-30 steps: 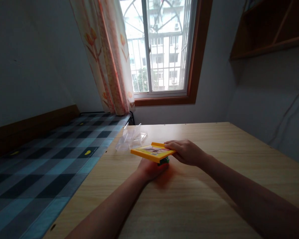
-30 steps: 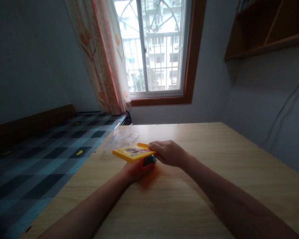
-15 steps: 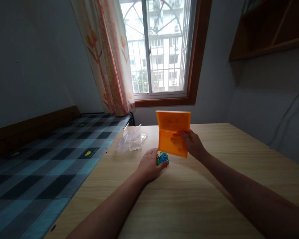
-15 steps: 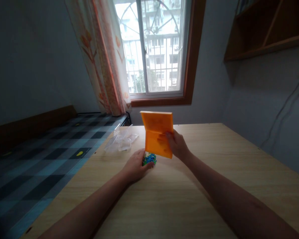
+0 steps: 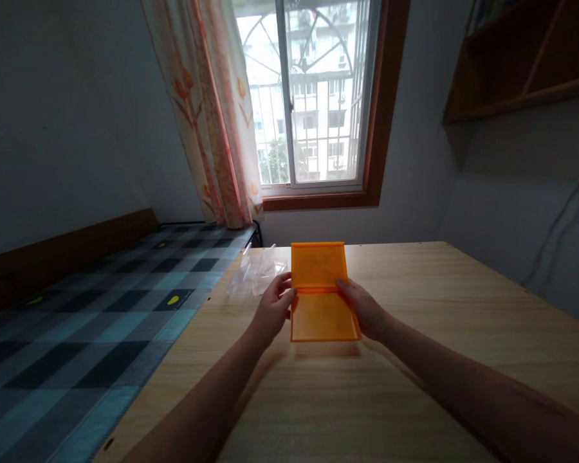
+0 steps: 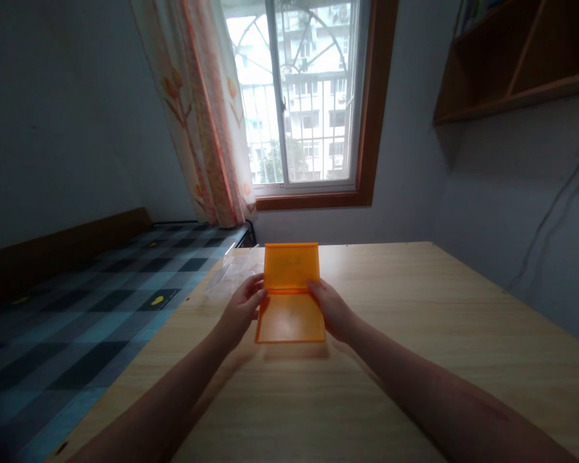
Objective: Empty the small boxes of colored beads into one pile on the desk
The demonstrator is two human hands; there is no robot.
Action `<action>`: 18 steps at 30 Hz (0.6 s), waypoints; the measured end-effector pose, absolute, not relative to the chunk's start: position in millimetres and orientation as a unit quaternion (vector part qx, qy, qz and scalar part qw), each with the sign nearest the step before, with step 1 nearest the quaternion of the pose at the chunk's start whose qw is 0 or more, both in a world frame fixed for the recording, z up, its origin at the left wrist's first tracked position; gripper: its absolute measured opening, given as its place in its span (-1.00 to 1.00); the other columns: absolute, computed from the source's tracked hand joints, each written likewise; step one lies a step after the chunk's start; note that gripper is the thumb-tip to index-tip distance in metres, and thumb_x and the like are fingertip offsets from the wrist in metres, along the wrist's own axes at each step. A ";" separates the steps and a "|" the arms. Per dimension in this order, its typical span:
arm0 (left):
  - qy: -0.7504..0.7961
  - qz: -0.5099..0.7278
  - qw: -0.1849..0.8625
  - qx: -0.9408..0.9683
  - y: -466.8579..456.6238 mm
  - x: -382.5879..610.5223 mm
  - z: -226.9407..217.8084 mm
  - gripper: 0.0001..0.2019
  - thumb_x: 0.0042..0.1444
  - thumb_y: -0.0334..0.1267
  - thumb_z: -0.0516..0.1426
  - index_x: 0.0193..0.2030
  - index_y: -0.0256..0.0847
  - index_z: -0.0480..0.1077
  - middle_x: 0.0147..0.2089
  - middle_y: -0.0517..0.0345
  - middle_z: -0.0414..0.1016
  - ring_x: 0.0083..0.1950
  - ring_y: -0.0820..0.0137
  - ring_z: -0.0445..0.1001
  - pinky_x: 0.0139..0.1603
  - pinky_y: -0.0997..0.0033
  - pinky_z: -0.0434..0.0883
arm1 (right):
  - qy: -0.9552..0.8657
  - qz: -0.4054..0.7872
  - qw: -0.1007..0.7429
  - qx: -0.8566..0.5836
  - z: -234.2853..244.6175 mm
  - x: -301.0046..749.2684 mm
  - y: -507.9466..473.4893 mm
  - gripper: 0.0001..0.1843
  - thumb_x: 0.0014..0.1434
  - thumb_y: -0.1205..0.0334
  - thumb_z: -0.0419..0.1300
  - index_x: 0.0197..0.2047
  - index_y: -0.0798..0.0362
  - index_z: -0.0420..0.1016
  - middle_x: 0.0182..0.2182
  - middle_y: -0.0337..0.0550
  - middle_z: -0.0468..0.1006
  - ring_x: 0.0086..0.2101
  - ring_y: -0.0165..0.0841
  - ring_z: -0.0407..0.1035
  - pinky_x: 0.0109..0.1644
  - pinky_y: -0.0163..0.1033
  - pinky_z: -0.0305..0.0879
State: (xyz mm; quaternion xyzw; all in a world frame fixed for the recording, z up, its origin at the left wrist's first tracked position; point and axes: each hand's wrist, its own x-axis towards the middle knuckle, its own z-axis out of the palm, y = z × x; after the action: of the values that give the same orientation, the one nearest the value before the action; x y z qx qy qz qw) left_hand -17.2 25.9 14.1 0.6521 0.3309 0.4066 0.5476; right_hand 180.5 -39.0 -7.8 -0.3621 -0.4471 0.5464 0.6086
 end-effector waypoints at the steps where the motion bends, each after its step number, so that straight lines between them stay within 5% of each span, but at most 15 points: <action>1: 0.335 0.395 0.569 0.638 26.4 -20.4 18.3 -0.51 0.03 -0.05 0.20 0.10 -0.14 0.32 0.00 0.01 0.52 -0.28 0.35 0.54 -0.47 0.48 0.43 | -0.459 0.542 0.601 -0.366 -7.9 175.2 -40.8 -0.60 0.35 0.02 0.01 0.11 0.07 0.35 -0.18 0.04 0.60 -0.19 -0.18 0.56 -0.18 -0.10 0.57; 5: 0.334 0.371 0.610 0.615 35.3 -30.4 29.1 -0.61 -0.04 -0.17 0.22 -0.03 -0.16 0.36 -0.13 0.10 0.56 -0.28 0.35 0.56 -0.43 0.48 0.44 | -0.516 0.521 0.554 -0.393 -4.7 162.0 -48.2 -0.51 0.40 -0.11 -0.14 0.19 0.02 0.25 -0.16 0.05 0.57 -0.24 -0.23 0.55 -0.37 -0.21 0.55; 9: 0.322 0.388 0.634 0.587 53.1 -48.8 44.1 -0.57 -0.11 -0.21 0.29 -0.07 -0.20 0.37 -0.21 0.11 0.58 -0.28 0.30 0.59 -0.30 0.38 0.51 | -0.541 0.518 0.516 -0.417 0.5 167.7 -50.1 -0.45 0.36 -0.22 -0.11 0.26 -0.09 0.12 0.06 0.07 0.45 -0.22 -0.26 0.54 -0.51 -0.31 0.48; 18: 0.437 0.320 0.604 0.585 104.0 -188.1 62.6 -0.44 -0.31 -0.20 0.45 -0.12 -0.21 0.40 -0.27 0.09 0.61 -0.34 0.20 0.60 -0.34 0.33 0.54 | -0.495 0.242 0.623 -0.555 -32.1 249.8 -9.6 -0.39 0.11 -0.18 0.14 0.05 0.12 0.37 -0.17 -0.02 0.52 -0.29 -0.30 0.51 -0.27 -0.19 0.46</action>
State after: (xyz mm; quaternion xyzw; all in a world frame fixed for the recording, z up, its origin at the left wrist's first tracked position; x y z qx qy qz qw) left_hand -188.1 104.0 62.6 0.5847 0.4374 0.3202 0.6035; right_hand 249.8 -9.6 -32.1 -0.5551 -0.4948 0.2422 0.6232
